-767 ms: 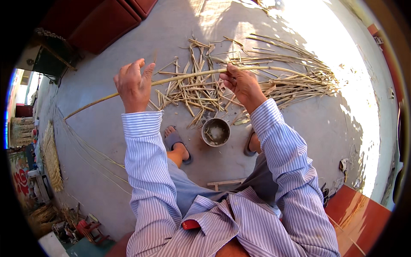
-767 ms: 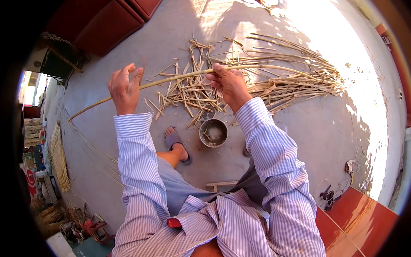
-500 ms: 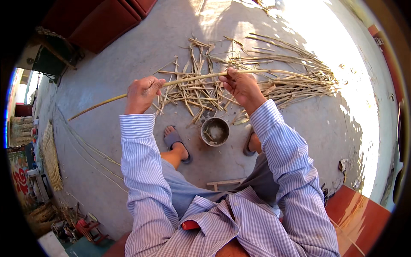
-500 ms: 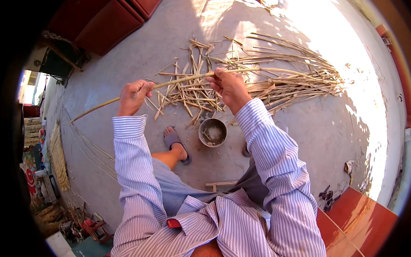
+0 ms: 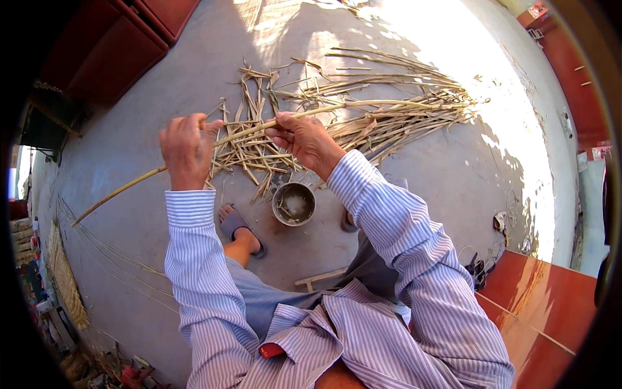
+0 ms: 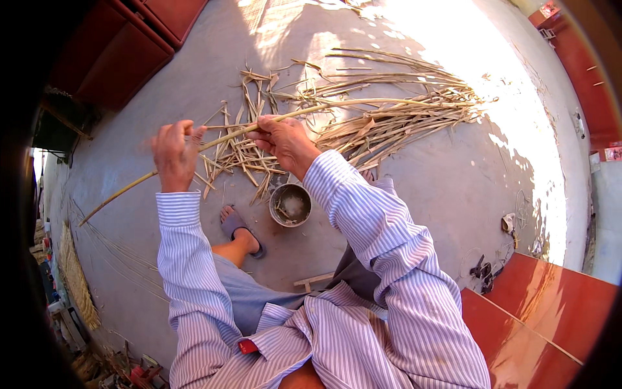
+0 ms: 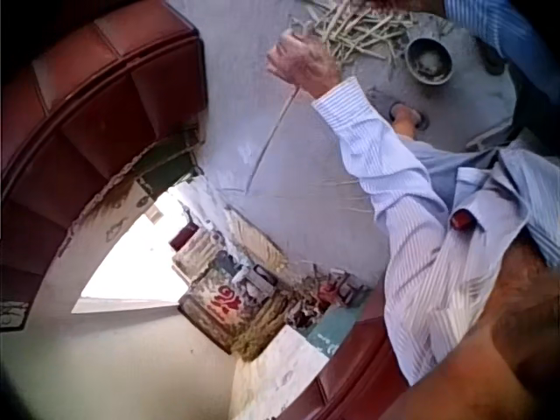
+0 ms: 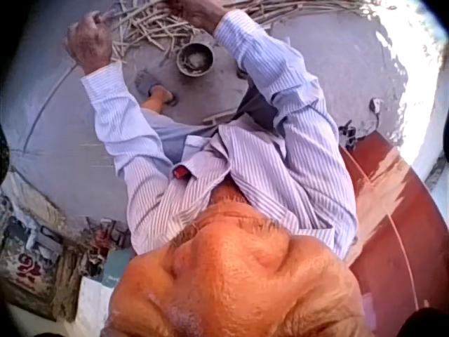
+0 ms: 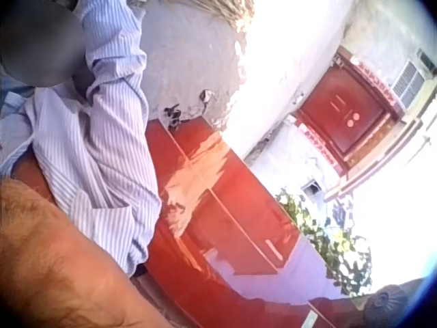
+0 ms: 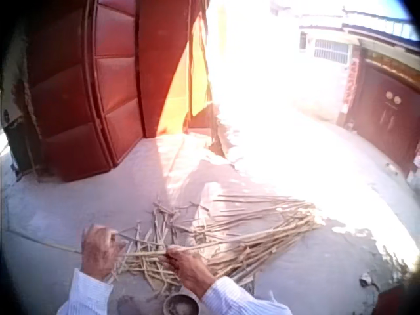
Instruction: The person sits on the floor and repeatedly strips thin fibers from dried plant stalks by hand. The person discards the stripped fibers and accumulates the processed stalks in a pile.
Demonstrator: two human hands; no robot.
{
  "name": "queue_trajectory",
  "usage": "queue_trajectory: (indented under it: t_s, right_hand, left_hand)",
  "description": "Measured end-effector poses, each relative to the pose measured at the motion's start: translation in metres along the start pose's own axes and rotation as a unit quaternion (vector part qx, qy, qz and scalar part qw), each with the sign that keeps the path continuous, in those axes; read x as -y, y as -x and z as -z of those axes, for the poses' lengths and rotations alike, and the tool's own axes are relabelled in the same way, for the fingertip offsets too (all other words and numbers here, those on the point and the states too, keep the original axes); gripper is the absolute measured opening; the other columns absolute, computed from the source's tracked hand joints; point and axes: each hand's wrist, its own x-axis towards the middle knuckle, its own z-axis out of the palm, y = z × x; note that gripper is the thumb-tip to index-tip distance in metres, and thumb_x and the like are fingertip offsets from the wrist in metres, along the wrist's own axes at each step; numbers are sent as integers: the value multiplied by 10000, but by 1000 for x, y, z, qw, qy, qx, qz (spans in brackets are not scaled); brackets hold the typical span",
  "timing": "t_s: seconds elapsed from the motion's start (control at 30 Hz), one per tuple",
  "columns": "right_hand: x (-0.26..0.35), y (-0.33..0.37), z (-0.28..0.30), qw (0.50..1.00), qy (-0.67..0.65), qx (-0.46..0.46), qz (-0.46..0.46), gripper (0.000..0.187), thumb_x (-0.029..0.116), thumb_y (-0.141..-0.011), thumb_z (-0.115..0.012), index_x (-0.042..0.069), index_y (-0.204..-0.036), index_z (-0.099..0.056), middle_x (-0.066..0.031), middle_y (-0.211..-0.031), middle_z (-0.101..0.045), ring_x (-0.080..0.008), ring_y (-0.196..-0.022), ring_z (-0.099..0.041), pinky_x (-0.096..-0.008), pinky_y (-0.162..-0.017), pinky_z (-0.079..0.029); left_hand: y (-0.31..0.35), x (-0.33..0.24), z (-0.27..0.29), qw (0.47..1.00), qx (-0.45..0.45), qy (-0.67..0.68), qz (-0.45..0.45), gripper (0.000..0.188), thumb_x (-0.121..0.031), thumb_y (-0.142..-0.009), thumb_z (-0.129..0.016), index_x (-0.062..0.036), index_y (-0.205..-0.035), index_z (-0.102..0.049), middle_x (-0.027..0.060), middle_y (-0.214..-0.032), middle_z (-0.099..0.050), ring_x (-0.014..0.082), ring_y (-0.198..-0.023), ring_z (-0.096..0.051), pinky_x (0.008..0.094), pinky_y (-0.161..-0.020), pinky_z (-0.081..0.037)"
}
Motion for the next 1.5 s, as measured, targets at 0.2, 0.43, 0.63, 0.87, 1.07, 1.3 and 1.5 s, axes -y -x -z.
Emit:
queue_trajectory:
  t_s: [0.2,0.43,0.63,0.87,1.07,1.3,1.5]
  right_hand:
    - [21,-1,8,998,-22,-38,53,146,163,-963,-557,35,-1025,-589,-87,-945,-677,-157,-826,-662,-235,-650,-560]
    - [89,-7,84,978,-130,-142,81,157,157,-964,-552,17,-993,-617,-89,-951,-676,-179,-809,-624,-252,-679,-537]
    - [96,-2,92,973,-56,-182,130,154,198,-946,-598,52,-991,-612,-62,-944,-692,-165,-852,-662,-246,-646,-534]
    - [62,19,24,984,74,-87,135,231,274,-928,-634,44,-938,-611,-68,-857,-671,-138,-742,-668,-208,-569,-519]
    - [88,20,49,971,119,-87,186,238,261,-947,-604,23,-943,-611,-83,-856,-688,-116,-727,-672,-173,-565,-548]
    - [91,22,53,963,145,-99,206,313,279,-905,-665,-22,-975,-610,-108,-872,-691,-149,-747,-693,-193,-609,-570]
    - [85,26,43,950,160,-53,262,295,245,-911,-655,-25,-1021,-610,-128,-893,-700,-179,-767,-698,-233,-646,-565]
  left_hand:
    - [-2,-12,4,985,128,115,-20,206,-305,-813,-686,-103,-788,-658,37,-744,-622,216,-753,-554,342,-733,-385]
    - [14,64,58,973,78,75,203,180,-231,-761,-760,-89,-827,-672,18,-808,-660,221,-768,-550,361,-772,-399]
    - [6,44,55,988,98,32,116,240,-238,-741,-780,-82,-891,-676,42,-842,-661,220,-841,-571,343,-802,-409]
    - [-3,-26,-8,993,6,67,-101,291,-254,-706,-771,-73,-910,-669,10,-810,-667,183,-792,-603,346,-723,-406]
    - [5,-21,-6,988,4,152,-41,191,-193,-687,-797,-97,-817,-695,14,-745,-666,181,-679,-588,330,-651,-387]
    - [10,-27,-9,940,74,308,129,139,-124,-703,-808,-66,-764,-697,17,-699,-669,139,-652,-581,290,-661,-436]
    - [5,28,-22,780,-10,510,363,187,-124,-784,-770,-20,-900,-668,41,-739,-671,98,-668,-604,248,-606,-475]
